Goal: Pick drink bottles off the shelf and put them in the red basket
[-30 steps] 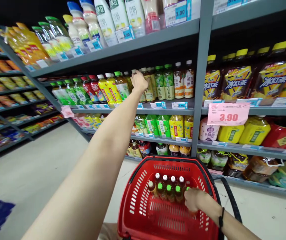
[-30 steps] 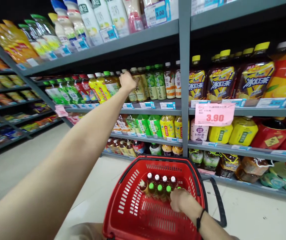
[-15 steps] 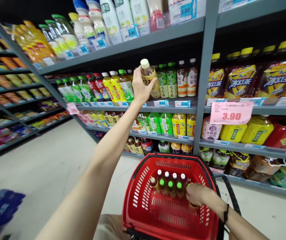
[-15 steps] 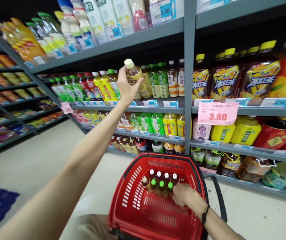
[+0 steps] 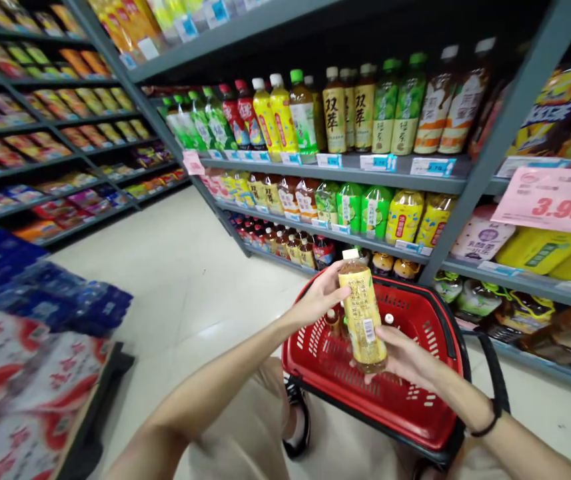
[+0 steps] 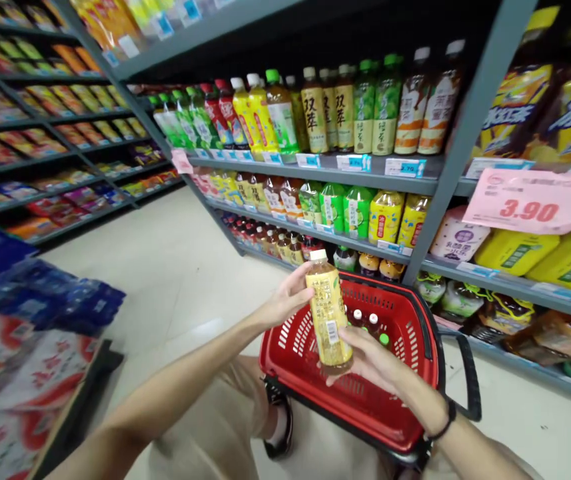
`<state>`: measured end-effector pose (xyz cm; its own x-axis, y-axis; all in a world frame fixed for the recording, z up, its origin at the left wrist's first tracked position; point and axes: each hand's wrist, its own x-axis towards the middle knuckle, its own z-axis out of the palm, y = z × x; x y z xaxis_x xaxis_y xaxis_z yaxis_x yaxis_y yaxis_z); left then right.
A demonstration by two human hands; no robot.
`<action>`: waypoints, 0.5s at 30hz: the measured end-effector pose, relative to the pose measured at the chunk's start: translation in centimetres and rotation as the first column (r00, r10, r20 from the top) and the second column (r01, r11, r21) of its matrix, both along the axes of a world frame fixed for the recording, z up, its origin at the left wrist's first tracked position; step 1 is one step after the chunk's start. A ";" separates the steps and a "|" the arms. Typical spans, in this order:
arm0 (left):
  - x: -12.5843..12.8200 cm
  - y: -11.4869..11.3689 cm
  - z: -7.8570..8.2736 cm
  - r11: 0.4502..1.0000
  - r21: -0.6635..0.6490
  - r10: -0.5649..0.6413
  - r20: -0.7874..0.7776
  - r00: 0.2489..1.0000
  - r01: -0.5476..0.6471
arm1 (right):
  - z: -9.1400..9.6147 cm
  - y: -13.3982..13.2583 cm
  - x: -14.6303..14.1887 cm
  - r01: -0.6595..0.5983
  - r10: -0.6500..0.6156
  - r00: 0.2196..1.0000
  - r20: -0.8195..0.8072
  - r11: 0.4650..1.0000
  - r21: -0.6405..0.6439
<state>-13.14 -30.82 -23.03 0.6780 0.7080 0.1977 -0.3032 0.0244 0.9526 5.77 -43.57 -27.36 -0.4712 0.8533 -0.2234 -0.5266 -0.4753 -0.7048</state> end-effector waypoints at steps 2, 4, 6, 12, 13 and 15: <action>-0.7 0.3 -0.5 0.998 -0.034 -0.057 -0.022 0.998 0.056 | -0.5 -0.6 -1.0 0.106 -0.108 0.986 0.130 0.994 0.023; -1.1 0.3 -0.1 0.994 -0.047 -0.097 -0.010 0.995 0.096 | -1.1 -1.0 -1.9 0.200 -0.206 0.945 0.252 0.979 0.048; -1.4 -0.2 0.7 0.987 -0.032 -0.156 0.010 0.988 0.156 | -1.5 -1.3 -2.6 0.255 -0.264 0.903 0.338 0.964 0.074; -1.9 -2.0 2.6 0.963 0.083 -0.262 0.041 0.964 0.258 | -1.6 -2.8 -4.2 0.343 -0.469 0.634 0.616 0.883 0.319; -1.9 -2.1 2.8 0.958 0.107 -0.272 0.027 0.962 0.268 | -1.5 -3.0 -4.4 0.330 -0.489 0.574 0.657 0.872 0.361; -1.9 -2.0 2.9 0.950 0.133 -0.287 0.011 0.958 0.283 | -1.4 -3.3 -4.4 0.318 -0.514 0.459 0.725 0.857 0.406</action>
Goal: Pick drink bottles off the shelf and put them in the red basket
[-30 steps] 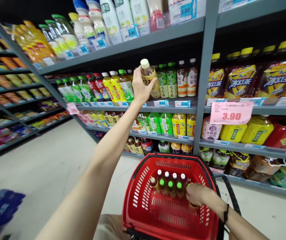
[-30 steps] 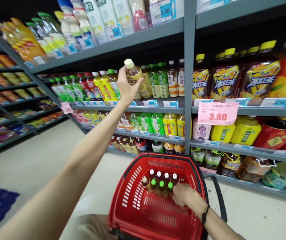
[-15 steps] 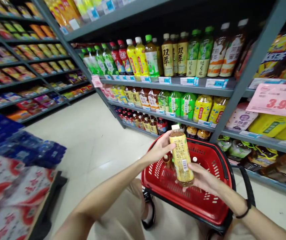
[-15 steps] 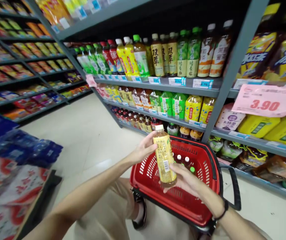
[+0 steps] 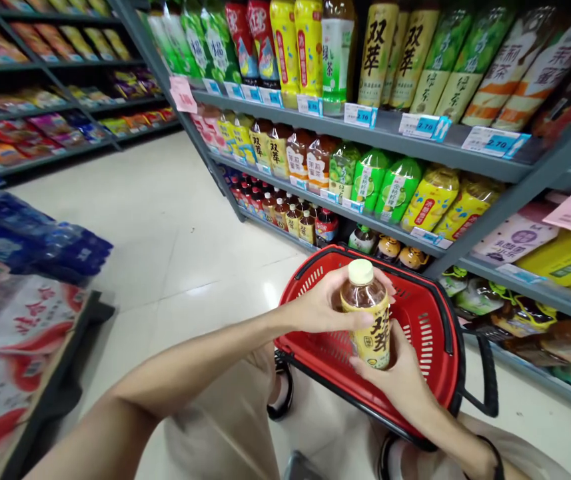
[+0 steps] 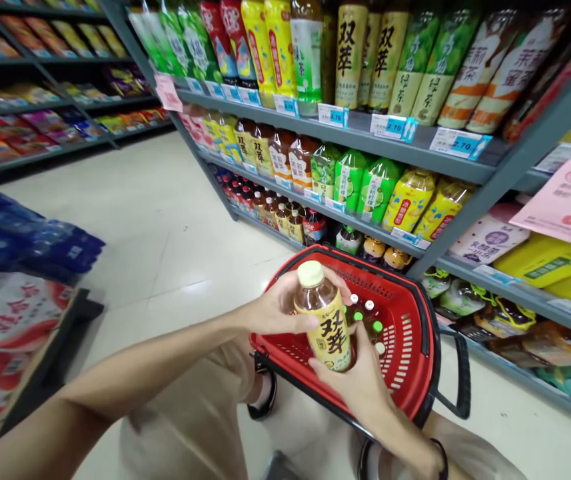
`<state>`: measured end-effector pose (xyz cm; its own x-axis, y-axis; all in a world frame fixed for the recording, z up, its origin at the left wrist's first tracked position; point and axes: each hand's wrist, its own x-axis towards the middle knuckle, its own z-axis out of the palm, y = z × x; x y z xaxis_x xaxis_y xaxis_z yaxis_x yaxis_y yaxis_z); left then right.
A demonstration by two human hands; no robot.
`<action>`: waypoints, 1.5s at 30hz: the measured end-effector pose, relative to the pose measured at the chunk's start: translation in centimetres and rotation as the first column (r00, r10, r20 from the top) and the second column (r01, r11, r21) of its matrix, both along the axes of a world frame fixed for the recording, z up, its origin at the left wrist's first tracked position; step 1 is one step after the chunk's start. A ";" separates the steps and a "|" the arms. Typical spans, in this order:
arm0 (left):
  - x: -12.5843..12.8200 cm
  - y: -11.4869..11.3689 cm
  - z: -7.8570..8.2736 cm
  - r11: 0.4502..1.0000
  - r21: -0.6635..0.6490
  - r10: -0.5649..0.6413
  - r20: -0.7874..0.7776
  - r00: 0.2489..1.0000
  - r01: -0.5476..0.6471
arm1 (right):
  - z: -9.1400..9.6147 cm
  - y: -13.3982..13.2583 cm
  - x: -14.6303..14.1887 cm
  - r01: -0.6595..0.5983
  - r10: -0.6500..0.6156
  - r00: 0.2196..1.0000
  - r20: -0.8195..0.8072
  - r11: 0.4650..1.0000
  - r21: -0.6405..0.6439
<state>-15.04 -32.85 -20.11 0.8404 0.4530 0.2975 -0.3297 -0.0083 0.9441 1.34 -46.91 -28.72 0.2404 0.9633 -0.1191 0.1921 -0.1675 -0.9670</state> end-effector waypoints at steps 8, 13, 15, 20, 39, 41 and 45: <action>0.1 1.7 -1.1 0.963 -0.247 -0.077 0.124 0.989 0.105 | 0.0 -0.4 1.0 -0.052 0.051 0.998 -0.028 0.999 -0.015; -0.7 3.2 -1.0 0.892 -0.446 -0.008 0.140 0.990 0.070 | 0.7 -1.3 0.7 -0.264 0.266 0.924 -0.274 0.963 0.047; -0.9 3.6 -1.0 0.874 -0.484 0.031 0.136 0.990 0.039 | 1.0 -1.3 0.8 -0.279 0.276 0.900 -0.337 0.959 0.043; -0.2 4.2 -1.5 0.805 -0.575 0.207 0.038 0.978 -0.148 | 1.8 -0.1 2.4 -0.286 0.240 0.767 -0.595 0.958 0.017; 0.4 4.6 -2.2 0.728 -0.669 0.206 0.008 0.979 -0.148 | 2.5 1.8 2.9 -0.127 0.012 0.606 -0.795 0.989 -0.081; 0.4 4.8 -2.0 0.731 -0.660 0.231 -0.001 0.973 -0.174 | 2.6 1.9 3.0 -0.065 0.058 0.771 -0.634 0.998 0.013; 0.6 5.2 -1.8 0.699 -0.677 0.294 -0.025 0.955 -0.233 | 1.9 1.6 3.9 -0.019 0.030 0.999 -0.032 0.958 0.287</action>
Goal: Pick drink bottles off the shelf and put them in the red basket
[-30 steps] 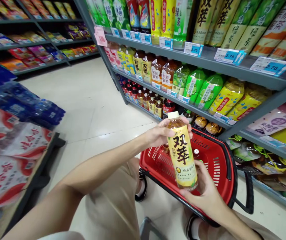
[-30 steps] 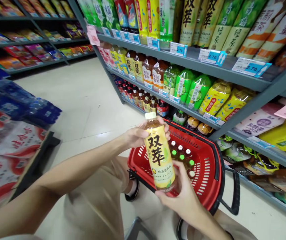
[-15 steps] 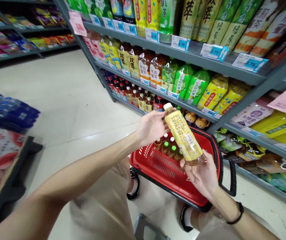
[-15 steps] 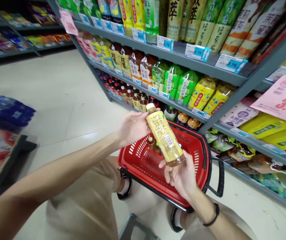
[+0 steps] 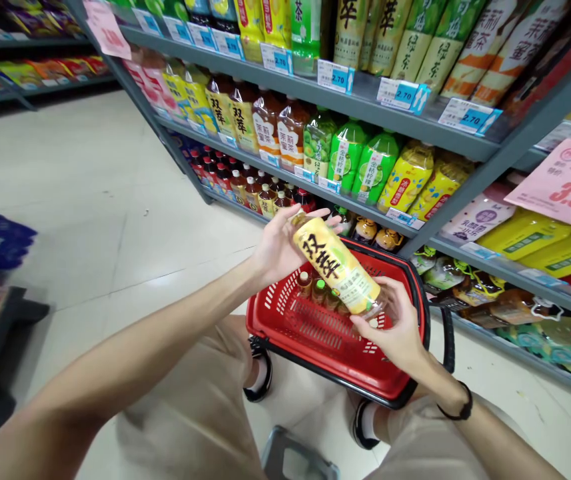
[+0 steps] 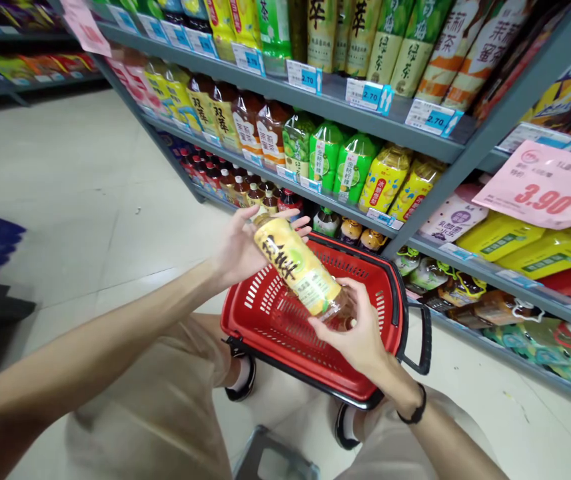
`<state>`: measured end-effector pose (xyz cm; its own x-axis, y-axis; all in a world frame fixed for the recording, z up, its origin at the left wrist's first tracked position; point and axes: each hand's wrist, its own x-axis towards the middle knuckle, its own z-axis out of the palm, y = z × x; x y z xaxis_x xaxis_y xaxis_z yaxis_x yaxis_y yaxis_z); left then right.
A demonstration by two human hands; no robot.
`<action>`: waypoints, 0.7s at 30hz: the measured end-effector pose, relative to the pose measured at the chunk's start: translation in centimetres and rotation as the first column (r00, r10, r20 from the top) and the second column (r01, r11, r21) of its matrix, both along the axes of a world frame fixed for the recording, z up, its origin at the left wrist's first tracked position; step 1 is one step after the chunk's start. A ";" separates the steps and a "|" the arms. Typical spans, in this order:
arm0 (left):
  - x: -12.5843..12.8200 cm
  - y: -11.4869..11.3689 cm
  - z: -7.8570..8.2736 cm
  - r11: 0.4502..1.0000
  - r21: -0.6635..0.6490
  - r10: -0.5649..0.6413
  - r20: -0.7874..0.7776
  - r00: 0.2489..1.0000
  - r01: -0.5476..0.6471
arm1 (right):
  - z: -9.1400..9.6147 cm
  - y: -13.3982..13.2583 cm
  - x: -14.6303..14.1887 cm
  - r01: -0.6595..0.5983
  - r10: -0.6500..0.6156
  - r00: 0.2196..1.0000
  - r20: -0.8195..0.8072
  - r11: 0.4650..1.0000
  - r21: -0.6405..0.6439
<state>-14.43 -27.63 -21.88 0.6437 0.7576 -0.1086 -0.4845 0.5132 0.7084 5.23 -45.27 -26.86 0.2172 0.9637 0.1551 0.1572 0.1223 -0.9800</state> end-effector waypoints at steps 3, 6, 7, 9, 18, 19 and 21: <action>0.1 0.1 -0.1 0.999 -0.034 0.015 -0.008 1.000 -0.015 | -1.0 -0.1 1.2 0.007 -0.097 0.934 0.343 0.967 0.256; 0.1 0.0 -0.4 0.999 -0.052 -0.003 -0.003 1.000 0.003 | -1.8 0.0 2.5 -0.154 -0.167 0.816 0.554 0.860 0.487; 0.1 0.0 -0.5 0.998 -0.058 -0.009 -0.001 1.000 0.009 | -2.0 -0.1 2.8 -0.211 -0.188 0.770 0.610 0.827 0.521; 0.1 0.0 -0.7 0.998 -0.066 -0.021 0.004 1.000 0.021 | -2.2 -0.2 3.4 -0.291 -0.232 0.677 0.698 0.787 0.544; -0.3 0.3 -0.9 0.997 -0.073 -0.018 0.038 0.999 0.021 | -1.0 -0.4 1.3 -0.011 -0.171 0.883 0.437 0.923 0.384; -0.4 0.3 -0.7 0.997 -0.075 -0.012 0.043 0.999 0.015 | -0.5 -0.4 0.8 0.061 -0.137 0.944 0.300 0.967 0.249; -0.5 0.2 -0.4 0.997 -0.075 -0.003 0.050 0.999 0.007 | 0.6 -0.2 0.0 0.057 -0.059 0.997 -0.040 0.997 -0.047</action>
